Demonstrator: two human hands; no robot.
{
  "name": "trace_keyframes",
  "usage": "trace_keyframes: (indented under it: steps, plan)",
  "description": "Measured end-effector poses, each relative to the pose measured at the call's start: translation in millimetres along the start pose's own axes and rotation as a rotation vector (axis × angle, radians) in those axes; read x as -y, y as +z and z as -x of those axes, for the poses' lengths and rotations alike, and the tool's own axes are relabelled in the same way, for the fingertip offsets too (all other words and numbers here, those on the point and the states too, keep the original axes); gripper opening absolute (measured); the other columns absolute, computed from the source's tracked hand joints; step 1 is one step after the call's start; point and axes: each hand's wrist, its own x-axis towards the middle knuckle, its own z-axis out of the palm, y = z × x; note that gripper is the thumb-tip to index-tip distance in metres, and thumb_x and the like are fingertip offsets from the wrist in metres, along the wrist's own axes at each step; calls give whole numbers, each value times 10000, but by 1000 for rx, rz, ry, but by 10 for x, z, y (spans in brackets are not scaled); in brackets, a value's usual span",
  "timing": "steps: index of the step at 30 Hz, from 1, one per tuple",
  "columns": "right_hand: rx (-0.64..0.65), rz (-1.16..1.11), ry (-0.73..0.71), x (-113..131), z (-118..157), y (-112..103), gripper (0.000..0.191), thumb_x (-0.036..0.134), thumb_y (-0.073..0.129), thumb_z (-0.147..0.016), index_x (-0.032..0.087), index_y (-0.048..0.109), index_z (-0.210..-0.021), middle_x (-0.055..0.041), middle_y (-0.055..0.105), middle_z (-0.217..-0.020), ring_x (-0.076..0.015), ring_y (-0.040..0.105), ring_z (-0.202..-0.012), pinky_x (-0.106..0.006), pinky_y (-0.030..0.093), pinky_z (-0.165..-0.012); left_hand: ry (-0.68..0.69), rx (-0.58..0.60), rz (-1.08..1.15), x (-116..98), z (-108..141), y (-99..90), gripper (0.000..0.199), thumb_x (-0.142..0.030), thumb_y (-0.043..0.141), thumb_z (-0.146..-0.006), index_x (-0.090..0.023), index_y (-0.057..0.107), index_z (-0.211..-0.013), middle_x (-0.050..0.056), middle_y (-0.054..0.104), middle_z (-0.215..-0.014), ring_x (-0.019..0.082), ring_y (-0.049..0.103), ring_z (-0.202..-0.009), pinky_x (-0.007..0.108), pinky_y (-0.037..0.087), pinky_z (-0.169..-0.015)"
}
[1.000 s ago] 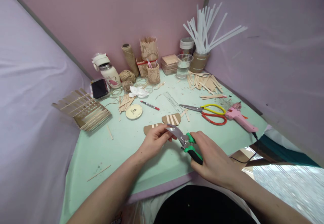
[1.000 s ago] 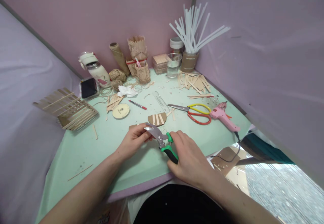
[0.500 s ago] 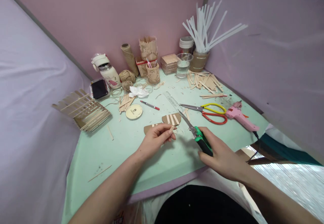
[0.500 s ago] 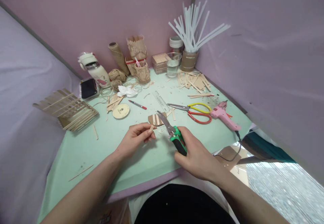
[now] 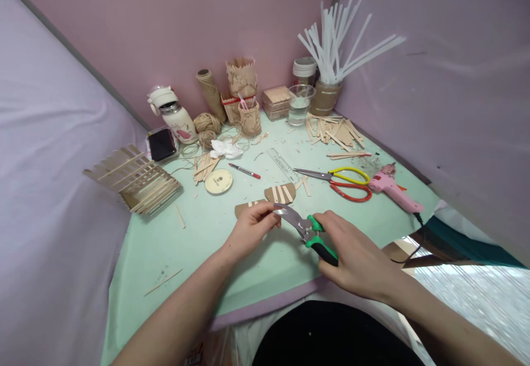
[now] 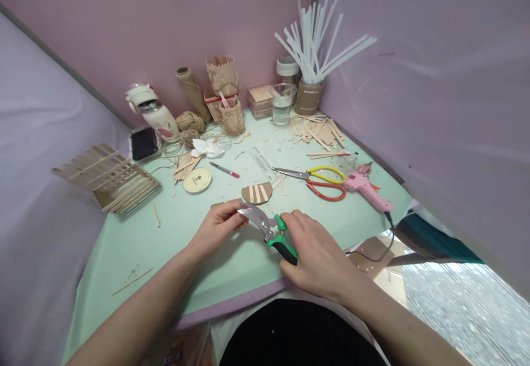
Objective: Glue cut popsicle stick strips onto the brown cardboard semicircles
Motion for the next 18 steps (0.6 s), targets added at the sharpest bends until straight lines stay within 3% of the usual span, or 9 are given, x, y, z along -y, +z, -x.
trace_keyframes:
  steps: [18]
  plan:
    - [25, 11, 3, 14, 0, 9, 480, 155, 572, -713, 202, 459, -1178, -91, 574, -1039, -256, 564, -911, -401, 476, -793, 22, 18, -44, 75, -12, -10, 215, -293, 557, -878, -152, 712, -830, -4, 569, -688, 107, 442, -625, 242, 348, -605]
